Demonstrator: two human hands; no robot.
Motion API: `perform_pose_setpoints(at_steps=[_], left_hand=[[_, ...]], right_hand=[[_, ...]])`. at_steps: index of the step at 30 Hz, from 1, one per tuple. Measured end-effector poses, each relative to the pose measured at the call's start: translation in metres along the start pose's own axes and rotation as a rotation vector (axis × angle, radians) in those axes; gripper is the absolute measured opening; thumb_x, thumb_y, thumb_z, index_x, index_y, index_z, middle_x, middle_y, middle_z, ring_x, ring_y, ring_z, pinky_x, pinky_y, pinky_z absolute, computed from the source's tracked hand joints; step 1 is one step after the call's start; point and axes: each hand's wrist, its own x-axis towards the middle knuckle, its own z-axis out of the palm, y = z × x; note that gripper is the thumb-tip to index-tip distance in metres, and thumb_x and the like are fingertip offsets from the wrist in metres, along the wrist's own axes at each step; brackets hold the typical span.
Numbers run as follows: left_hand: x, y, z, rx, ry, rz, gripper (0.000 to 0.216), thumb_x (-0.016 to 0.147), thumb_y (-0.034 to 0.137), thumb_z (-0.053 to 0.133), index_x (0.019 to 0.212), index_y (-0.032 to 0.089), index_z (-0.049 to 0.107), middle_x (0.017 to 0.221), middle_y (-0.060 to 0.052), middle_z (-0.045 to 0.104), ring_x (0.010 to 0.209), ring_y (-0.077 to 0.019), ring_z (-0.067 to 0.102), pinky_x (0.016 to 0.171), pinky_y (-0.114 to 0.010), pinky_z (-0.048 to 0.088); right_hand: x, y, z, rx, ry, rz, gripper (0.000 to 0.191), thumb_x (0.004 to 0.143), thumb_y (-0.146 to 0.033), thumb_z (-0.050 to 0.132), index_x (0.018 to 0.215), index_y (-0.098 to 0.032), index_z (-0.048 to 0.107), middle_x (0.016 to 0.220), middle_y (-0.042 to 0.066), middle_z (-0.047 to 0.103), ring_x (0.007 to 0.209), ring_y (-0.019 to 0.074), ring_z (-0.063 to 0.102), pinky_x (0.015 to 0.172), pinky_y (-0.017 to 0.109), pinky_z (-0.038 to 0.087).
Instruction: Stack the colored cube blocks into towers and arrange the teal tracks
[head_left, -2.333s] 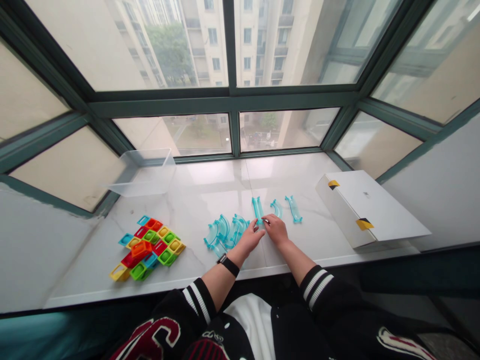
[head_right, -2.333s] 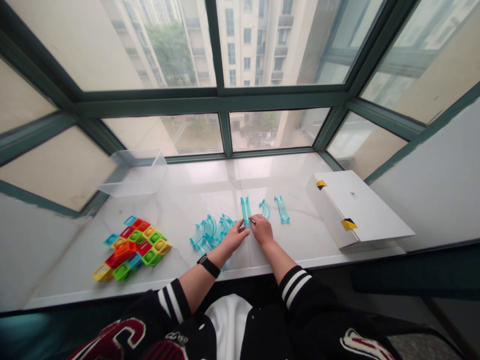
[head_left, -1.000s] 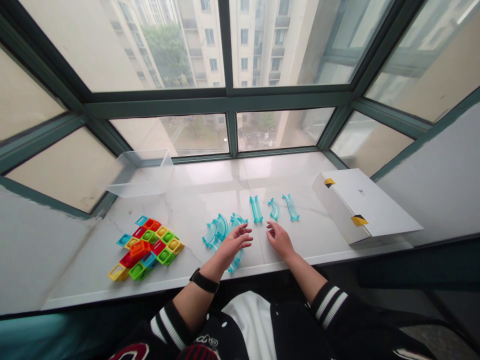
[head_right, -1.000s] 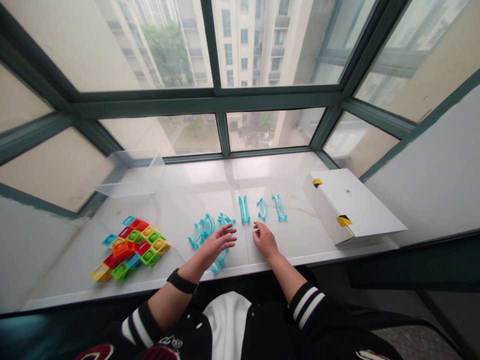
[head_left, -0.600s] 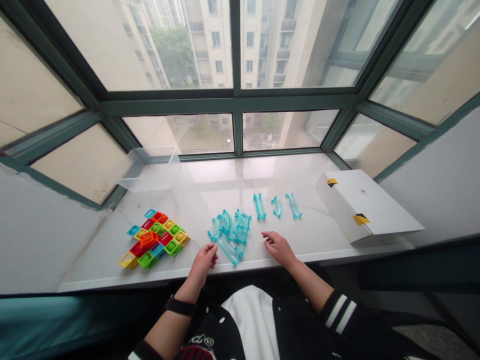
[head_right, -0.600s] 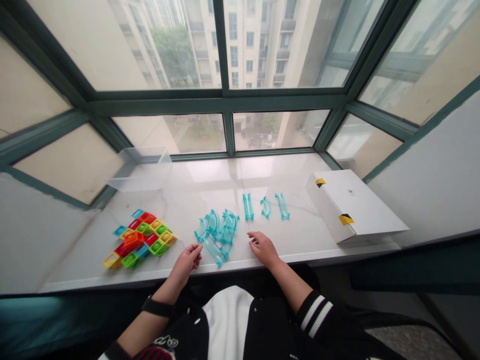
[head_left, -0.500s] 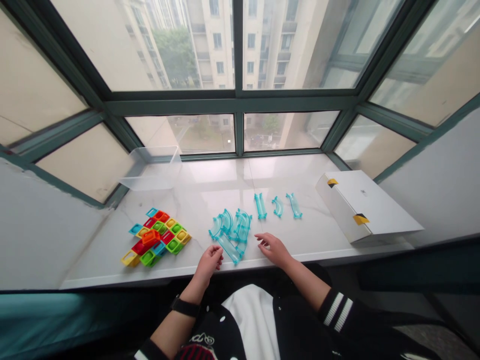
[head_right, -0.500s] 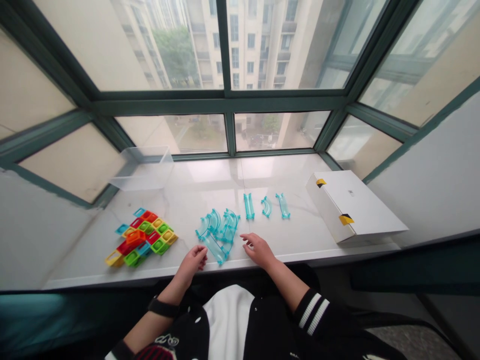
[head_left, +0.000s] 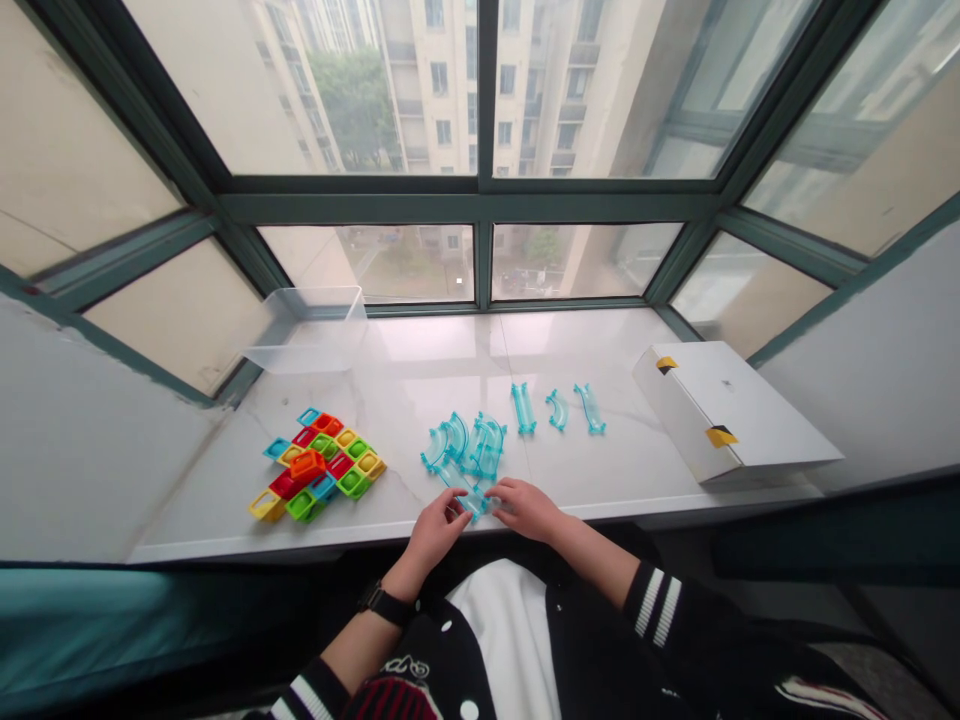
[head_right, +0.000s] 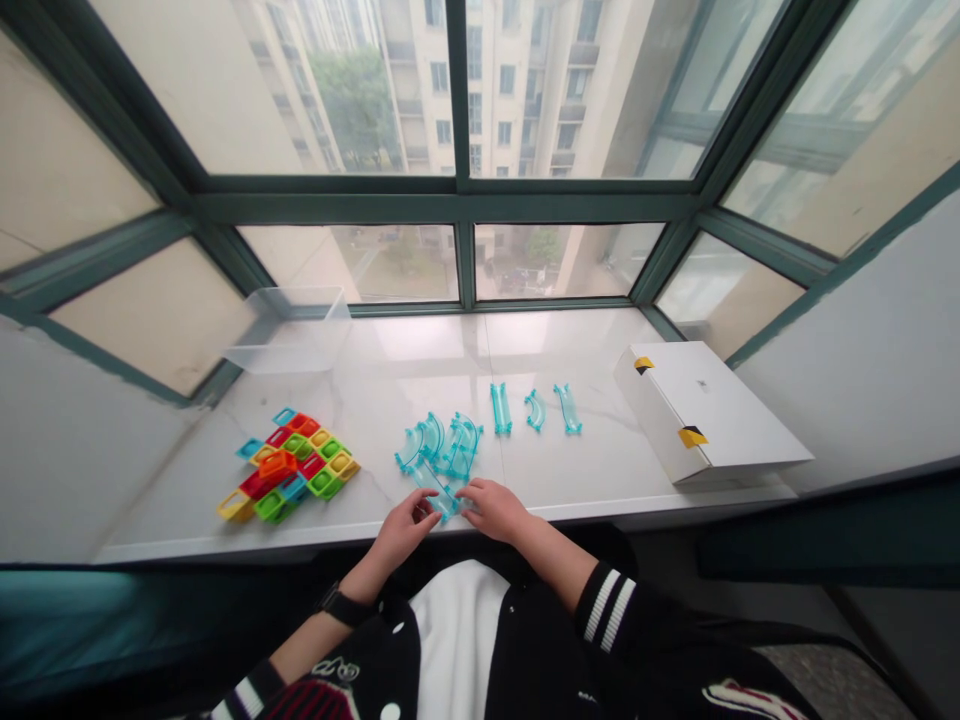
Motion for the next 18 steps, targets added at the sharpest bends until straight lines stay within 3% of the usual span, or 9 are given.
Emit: perform_pose_setpoints(at_steps=[8, 14, 18], left_hand=[[0.001, 0.005, 0.0, 0.042, 0.014, -0.028, 0.04, 0.081, 0.043, 0.071, 0.115, 0.023, 0.073, 0.088, -0.002, 0.075, 0.073, -0.0203, 0.065, 0.076, -0.033, 0.051], [0.003, 0.005, 0.002, 0.039, 0.038, -0.046, 0.041, 0.081, 0.047, 0.07, 0.114, 0.024, 0.074, 0.09, -0.003, 0.076, 0.073, -0.0212, 0.066, 0.076, -0.033, 0.052], [0.006, 0.005, 0.001, 0.033, 0.028, -0.036, 0.042, 0.084, 0.05, 0.068, 0.116, 0.025, 0.075, 0.096, -0.003, 0.077, 0.074, -0.0206, 0.066, 0.076, -0.033, 0.052]], right_hand=[[-0.002, -0.001, -0.003, 0.173, 0.125, 0.037, 0.025, 0.089, -0.017, 0.067, 0.111, -0.026, 0.074, 0.11, 0.004, 0.074, 0.092, 0.0178, 0.072, 0.081, 0.03, 0.059], [-0.002, -0.003, -0.014, 0.361, 0.262, 0.1, 0.012, 0.09, -0.027, 0.067, 0.1, -0.024, 0.073, 0.099, 0.003, 0.076, 0.088, 0.0182, 0.073, 0.079, 0.03, 0.061], [-0.005, 0.0, -0.025, 0.415, 0.351, 0.178, 0.015, 0.09, -0.036, 0.067, 0.096, -0.023, 0.073, 0.093, 0.003, 0.077, 0.085, 0.0185, 0.072, 0.08, 0.031, 0.061]])
